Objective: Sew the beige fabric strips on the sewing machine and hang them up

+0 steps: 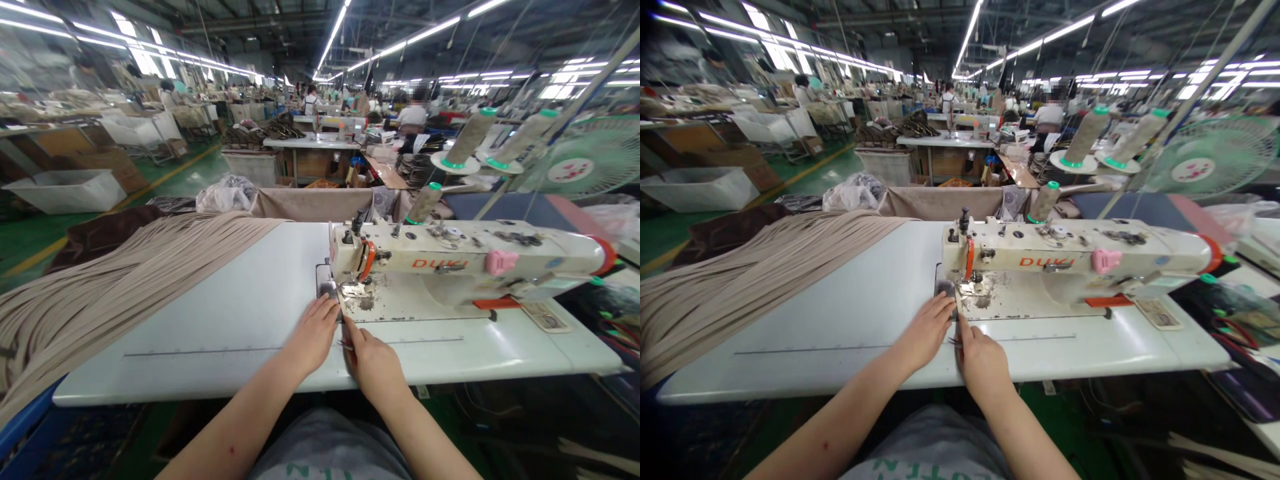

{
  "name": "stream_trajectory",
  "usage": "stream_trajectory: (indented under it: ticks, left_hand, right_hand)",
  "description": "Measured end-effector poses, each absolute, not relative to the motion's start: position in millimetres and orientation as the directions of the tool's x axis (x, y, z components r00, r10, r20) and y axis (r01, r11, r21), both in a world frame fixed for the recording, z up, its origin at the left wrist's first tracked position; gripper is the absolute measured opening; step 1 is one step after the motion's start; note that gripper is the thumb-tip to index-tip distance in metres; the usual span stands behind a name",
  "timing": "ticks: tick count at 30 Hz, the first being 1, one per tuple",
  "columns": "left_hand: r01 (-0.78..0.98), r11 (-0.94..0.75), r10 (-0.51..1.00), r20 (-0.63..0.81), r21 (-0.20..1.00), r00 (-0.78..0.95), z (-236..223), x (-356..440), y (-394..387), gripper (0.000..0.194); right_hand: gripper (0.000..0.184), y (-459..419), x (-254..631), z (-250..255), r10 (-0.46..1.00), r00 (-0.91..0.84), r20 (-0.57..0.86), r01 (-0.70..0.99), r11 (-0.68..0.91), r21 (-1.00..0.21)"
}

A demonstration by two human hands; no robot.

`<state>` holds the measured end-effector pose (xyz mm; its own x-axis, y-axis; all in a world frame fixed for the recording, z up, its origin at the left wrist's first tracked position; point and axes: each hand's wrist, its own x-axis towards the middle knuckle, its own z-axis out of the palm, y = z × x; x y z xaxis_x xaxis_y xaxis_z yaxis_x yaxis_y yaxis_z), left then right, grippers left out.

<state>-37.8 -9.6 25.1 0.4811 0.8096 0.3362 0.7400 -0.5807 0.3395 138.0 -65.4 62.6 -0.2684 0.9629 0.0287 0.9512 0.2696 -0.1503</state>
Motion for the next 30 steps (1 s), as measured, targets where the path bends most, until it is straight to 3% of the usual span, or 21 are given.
stream_trajectory:
  ticks: [4,6,11,16,24,30]
  left_hand:
    - [0.746,-0.620,0.773,0.354,0.244,0.527,18.4,-32.4,-13.9,0.053]
    - [0.742,-0.635,0.755,0.374,0.214,0.538,14.7,-34.5,-16.0,0.055]
    - [0.752,-0.631,0.751,0.392,0.190,0.531,7.2,-37.5,-15.6,0.058]
    - [0.761,-0.637,0.733,0.402,0.123,0.548,1.4,-38.2,-13.5,0.059]
    - [0.734,-0.669,0.691,0.459,0.114,0.559,-9.7,-43.9,-7.8,0.050]
    - [0.689,-0.699,0.678,0.486,0.192,0.552,-19.2,-49.1,-3.4,0.051]
  right_hand:
    - [0.040,-70.3,154.5,60.3,0.955,-0.249,0.163,0.875,0.294,-0.385]
    - [0.036,-69.3,167.5,59.4,0.954,-0.187,0.235,0.856,0.276,-0.438]
    - [0.034,-54.2,205.4,57.4,0.933,0.049,0.357,0.876,0.131,-0.464]
    - [0.030,-40.5,227.9,47.5,0.874,0.238,0.425,0.819,0.055,-0.571]
    - [0.035,-40.6,225.3,39.4,0.818,0.282,0.501,0.773,0.116,-0.624]
    - [0.048,-42.8,223.4,38.4,0.783,0.291,0.550,0.742,0.178,-0.646]
